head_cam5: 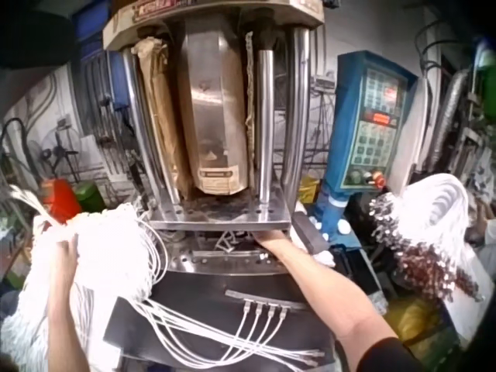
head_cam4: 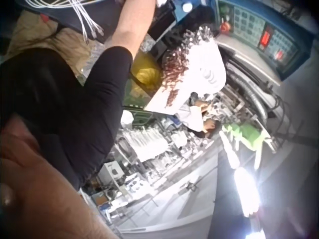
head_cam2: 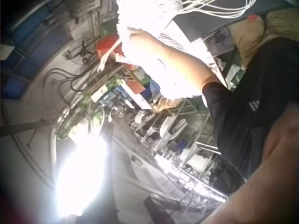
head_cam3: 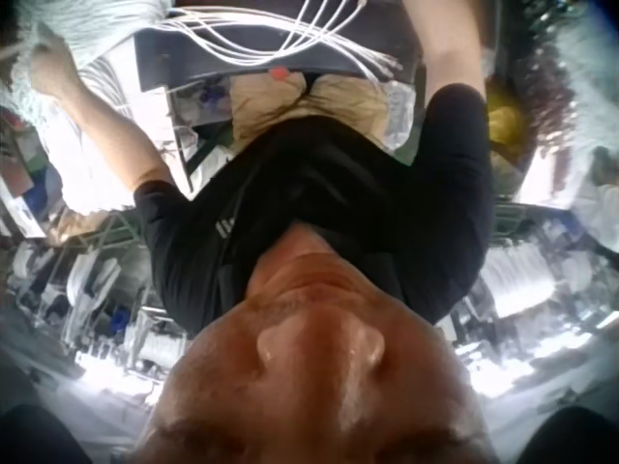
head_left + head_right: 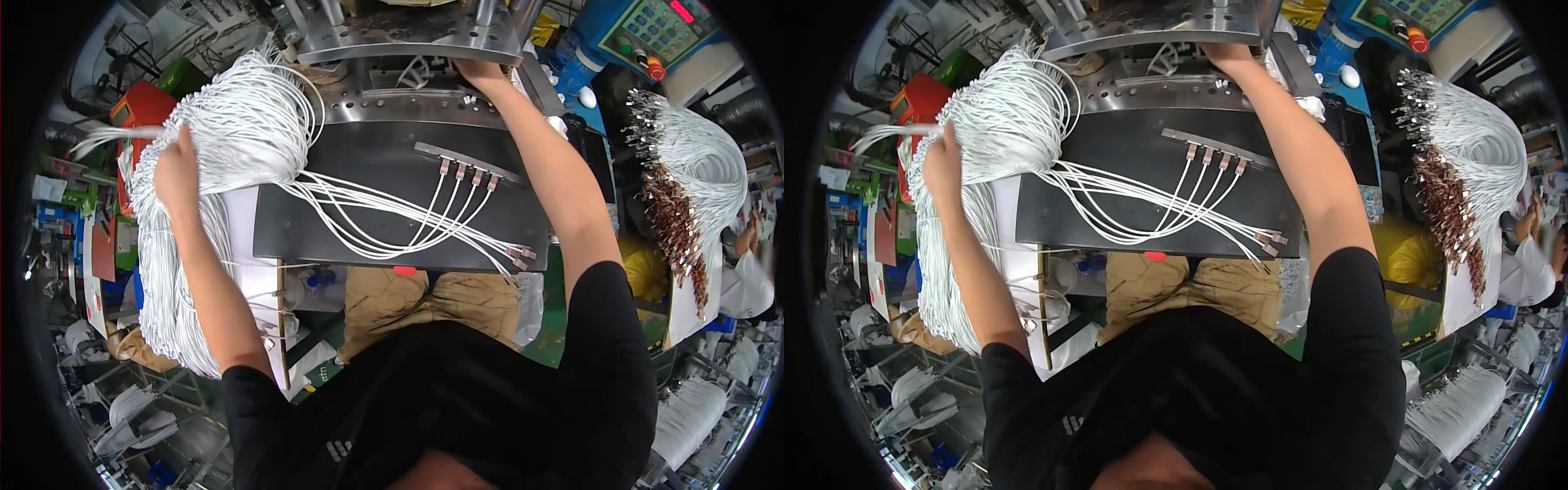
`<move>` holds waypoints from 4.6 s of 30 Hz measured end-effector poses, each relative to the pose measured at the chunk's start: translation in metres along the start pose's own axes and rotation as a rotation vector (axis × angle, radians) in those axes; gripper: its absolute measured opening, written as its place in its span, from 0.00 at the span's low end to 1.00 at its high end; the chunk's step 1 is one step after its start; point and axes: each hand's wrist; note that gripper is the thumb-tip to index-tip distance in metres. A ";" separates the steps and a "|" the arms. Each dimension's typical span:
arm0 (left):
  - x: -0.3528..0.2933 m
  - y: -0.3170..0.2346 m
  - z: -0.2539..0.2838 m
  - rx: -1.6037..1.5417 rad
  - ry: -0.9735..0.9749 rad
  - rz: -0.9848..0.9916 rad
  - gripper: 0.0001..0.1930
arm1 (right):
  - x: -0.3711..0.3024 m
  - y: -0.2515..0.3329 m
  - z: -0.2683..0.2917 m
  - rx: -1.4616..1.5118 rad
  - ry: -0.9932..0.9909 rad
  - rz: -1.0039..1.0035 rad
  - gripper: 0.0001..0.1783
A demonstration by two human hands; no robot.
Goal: Manually grouping and inserting bundles of electrical wires into a processing machine.
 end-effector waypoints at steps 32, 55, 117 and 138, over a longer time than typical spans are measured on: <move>-0.095 -0.270 -0.107 -0.619 0.553 -0.677 0.08 | 0.041 -0.088 -0.059 -0.139 -0.013 -0.250 0.17; -0.070 -0.249 -0.196 -0.275 0.109 -0.634 0.27 | -0.037 0.099 0.028 -0.472 -0.164 0.060 0.16; -0.225 -0.168 -0.032 -0.759 0.590 -1.065 0.23 | -0.149 0.100 0.128 -0.049 0.175 -0.233 0.08; -0.247 -0.278 -0.061 -0.949 0.945 -1.129 0.07 | -0.250 0.092 0.215 -0.323 0.397 -0.502 0.14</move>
Point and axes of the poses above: each hand's wrist, its own x-axis towards the middle knuckle, its own z-axis out of the back of the hand, y = z × x, and after that the axes turned 13 degrees about -x, right-handed
